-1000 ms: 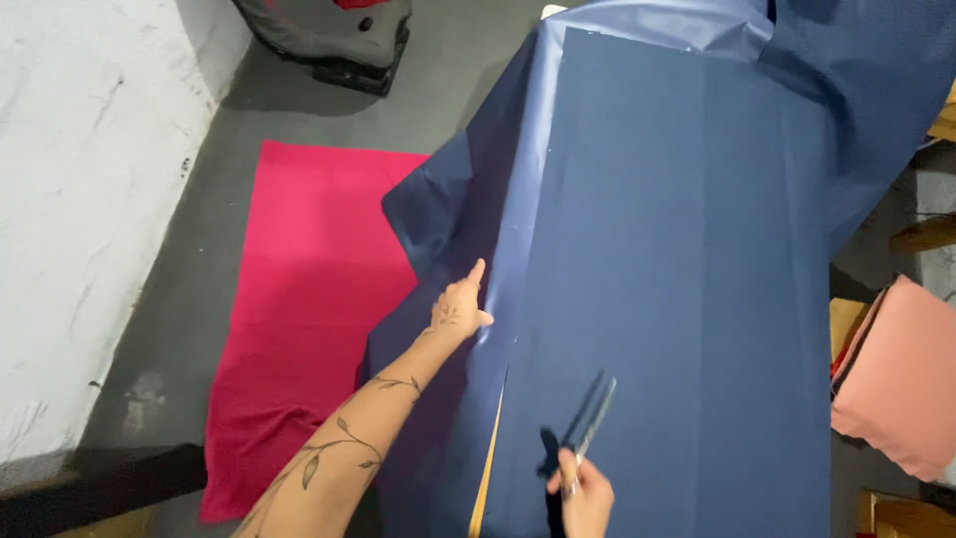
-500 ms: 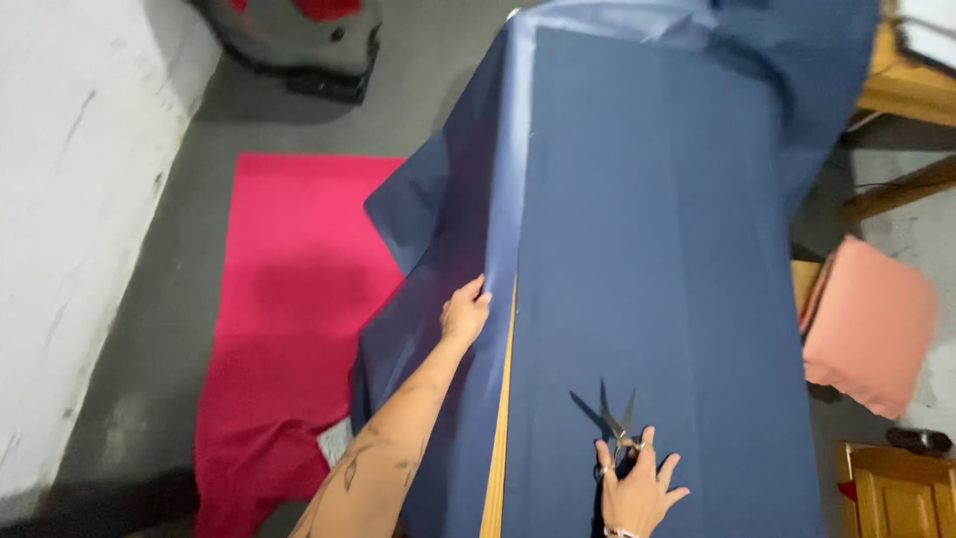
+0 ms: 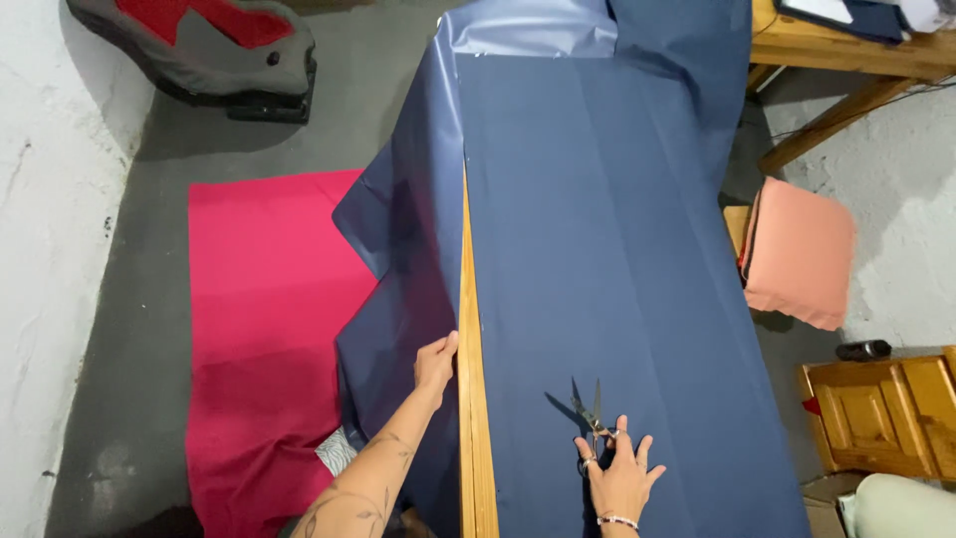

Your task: The person cuts a large piece of blue fabric on a wooden table using scissors. They make several long cuts along the length of the fabric, separating it into smaller rectangular pieces. The person adjusts the fabric position between cuts to continue trimming the material.

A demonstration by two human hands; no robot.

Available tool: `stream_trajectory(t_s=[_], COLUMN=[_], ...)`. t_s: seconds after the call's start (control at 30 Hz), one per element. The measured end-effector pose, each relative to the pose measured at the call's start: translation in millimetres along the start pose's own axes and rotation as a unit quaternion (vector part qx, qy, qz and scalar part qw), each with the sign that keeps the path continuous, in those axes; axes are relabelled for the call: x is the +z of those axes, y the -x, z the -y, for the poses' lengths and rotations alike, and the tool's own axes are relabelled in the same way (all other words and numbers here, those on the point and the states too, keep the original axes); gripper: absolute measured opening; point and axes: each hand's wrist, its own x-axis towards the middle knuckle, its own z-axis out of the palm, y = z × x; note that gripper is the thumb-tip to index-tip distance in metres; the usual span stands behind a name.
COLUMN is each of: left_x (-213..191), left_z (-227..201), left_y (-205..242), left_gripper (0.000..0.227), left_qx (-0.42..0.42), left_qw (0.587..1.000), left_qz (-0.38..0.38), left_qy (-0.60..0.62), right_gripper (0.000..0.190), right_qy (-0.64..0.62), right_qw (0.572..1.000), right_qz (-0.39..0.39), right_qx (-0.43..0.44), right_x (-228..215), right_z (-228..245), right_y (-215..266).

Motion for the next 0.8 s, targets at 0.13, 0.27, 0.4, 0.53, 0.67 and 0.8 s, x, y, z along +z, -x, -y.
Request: stream_trajectory(t_s=[0.13,0.27,0.4,0.53,0.67,0.8], left_x=[-2,-1,5,10,7,10], left_z=[15,23,47,79,85,120], left_y=[21,45,68,79,99,83], left_gripper=[0.053,0.052,0.061,0.054,0.047,0.058], left_qx=[-0.026,-0.032,-0.041,-0.011,0.003,0.064], left_qw=[0.999,0.999,0.998,0.996,0.996,0.983], left_qz=[0.001,-0.012,-0.024,-0.056,-0.064,-0.093], left_qy=[0.026,-0.023,-0.051,-0.071,-0.064,-0.144], right_gripper=[0.101,0.098,0.096,0.099,0.099,0.094], right_qy=[0.014,0.045,0.058,0.067,0.11,0.118], right_qw=[1.0,0.997,0.996,0.997,0.992,0.99], right_qz=[-0.012,0.05,0.059,0.033,0.025,0.017], right_qx=[-0.012,0.042,0.043,0.027,0.047,0.082], right_x=[10,9,10,40,48,49], right_z=[-23,-33,-61,-106,-127,-140], right_y=[12,23,50,61,66,73])
